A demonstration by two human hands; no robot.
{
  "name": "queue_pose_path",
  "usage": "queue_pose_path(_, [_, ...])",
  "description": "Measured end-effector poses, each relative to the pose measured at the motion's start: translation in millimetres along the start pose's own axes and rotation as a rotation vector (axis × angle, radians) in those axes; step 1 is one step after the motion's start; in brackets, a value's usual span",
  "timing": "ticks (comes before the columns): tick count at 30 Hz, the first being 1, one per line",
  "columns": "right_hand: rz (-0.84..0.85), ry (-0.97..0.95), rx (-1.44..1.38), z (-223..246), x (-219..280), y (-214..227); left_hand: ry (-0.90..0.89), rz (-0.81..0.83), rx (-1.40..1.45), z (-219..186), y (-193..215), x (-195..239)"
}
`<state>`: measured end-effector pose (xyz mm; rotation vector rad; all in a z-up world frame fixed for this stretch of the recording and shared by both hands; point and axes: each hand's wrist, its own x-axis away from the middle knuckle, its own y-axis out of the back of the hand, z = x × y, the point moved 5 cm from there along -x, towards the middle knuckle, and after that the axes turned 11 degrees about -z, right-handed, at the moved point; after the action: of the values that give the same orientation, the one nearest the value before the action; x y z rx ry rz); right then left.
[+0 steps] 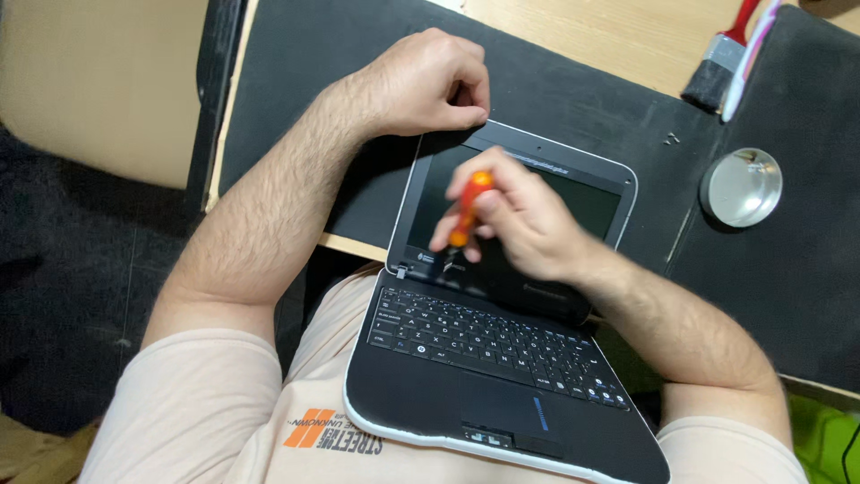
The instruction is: The person uses a screwdriver to remove screws from the bezel of a laptop screen. After removing the screws, they use the screwdriver to pry open and detach the bezel from the laptop.
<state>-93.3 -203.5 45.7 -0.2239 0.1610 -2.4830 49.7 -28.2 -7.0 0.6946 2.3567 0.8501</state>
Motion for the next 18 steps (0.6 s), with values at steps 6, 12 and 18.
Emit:
queue_pose_path(6, [-0.325, 0.246, 0.245, 44.1, 41.5, 141.8, 0.12, 0.046, -0.031, -14.5, 5.8, -0.6])
queue_pose_path(12, [-0.682, 0.016, 0.531, 39.9, 87.3, 222.4, 0.137, 0.07, -0.064, -18.0, 5.7, -3.1])
queue_pose_path(18, [-0.725, 0.095, 0.667, 36.0, 84.7, 238.0, 0.186, 0.076, -0.046, -24.1, 8.4, -3.9])
